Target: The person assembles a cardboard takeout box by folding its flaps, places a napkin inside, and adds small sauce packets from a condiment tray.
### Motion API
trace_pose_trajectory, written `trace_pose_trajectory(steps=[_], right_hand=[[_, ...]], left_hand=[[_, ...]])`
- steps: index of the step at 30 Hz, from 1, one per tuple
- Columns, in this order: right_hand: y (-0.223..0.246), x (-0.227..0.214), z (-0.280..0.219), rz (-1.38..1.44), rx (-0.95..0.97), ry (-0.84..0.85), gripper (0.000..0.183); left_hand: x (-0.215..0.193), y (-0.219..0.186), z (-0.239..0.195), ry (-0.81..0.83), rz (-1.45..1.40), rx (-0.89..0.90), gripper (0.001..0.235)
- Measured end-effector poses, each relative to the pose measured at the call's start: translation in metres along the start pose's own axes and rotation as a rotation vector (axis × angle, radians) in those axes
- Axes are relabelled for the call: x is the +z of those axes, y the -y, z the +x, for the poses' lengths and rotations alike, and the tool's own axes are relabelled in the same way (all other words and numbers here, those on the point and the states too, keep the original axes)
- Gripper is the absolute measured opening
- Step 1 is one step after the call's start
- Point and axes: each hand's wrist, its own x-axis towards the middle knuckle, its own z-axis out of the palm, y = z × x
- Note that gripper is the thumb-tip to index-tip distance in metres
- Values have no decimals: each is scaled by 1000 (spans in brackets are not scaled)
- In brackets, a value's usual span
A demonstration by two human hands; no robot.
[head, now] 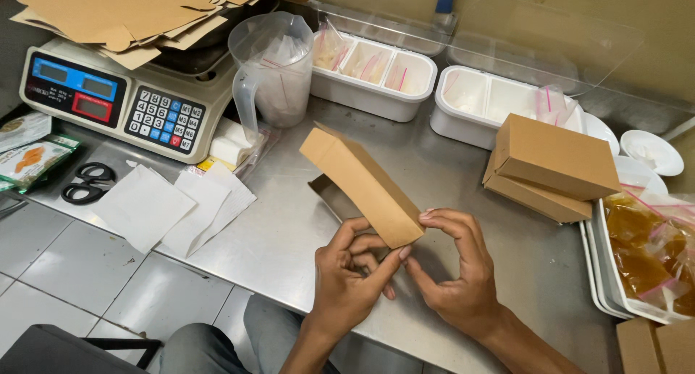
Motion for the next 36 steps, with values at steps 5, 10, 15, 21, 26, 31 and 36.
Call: trace_pose_trajectory(steps=[5, 10, 15, 21, 26, 31, 36], right_hand=[[1, 1, 0, 7, -15, -7, 45], [1, 1, 1, 22, -7, -3, 44], [0, 2, -2, 34, 1, -14, 42], [-3, 1, -4, 51, 8, 14, 48], [2, -2, 1, 54, 5, 5, 45], [-14, -13, 6, 134, 145, -61, 45], [-30, -22, 12, 284, 321, -107, 48]], left_hand=[[-2, -3, 1, 102, 55, 39, 32], [-3, -4, 2, 124, 94, 95, 36], [-2, -1, 0, 141, 75, 88, 34], [-1, -1, -1, 165, 98, 33, 33], [-1, -5, -1, 157, 79, 70, 37], [-3, -6, -4, 15, 134, 192, 26], [-8, 5, -3, -403, 137, 357, 14]])
